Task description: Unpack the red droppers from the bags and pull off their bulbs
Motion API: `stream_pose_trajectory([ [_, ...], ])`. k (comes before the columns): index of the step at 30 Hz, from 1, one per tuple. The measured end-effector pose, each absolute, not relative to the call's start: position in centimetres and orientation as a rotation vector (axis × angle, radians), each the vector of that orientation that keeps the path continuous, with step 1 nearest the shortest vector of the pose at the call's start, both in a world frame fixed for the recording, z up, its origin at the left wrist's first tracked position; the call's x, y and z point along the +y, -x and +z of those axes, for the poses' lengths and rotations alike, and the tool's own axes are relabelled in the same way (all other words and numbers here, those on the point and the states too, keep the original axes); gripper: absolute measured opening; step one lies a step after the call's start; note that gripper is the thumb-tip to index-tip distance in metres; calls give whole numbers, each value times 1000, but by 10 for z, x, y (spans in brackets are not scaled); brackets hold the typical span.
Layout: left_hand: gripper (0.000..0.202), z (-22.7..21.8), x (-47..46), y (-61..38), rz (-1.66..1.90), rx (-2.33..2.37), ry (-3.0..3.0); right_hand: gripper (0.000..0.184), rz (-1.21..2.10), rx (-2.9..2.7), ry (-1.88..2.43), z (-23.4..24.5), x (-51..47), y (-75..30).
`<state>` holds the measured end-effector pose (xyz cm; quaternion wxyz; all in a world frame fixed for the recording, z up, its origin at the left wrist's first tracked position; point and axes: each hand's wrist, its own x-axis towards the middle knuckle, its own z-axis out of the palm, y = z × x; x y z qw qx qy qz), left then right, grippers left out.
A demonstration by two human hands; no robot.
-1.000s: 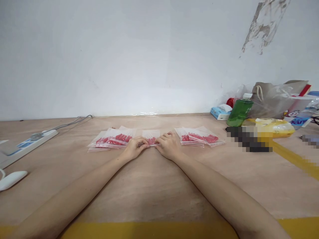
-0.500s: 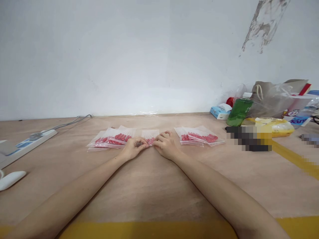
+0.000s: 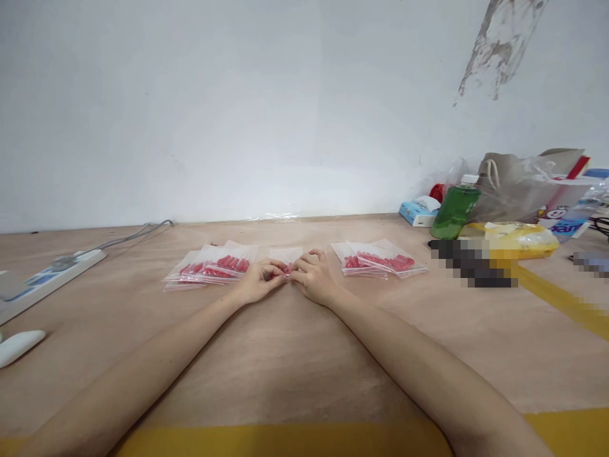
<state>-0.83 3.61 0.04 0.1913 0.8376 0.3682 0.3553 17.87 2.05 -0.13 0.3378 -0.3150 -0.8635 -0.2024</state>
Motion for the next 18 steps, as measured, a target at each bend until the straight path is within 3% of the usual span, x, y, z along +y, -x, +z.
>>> stream_pose_trajectory([
  [9, 13, 2, 33, 3, 1064, 1067, -2377, 22, -636, -2222, 725, -2, 24, -179],
  [18, 12, -6, 36, -2, 1136, 1254, -2461, 15, -415, -2240, 1016, -10, 20, -165],
])
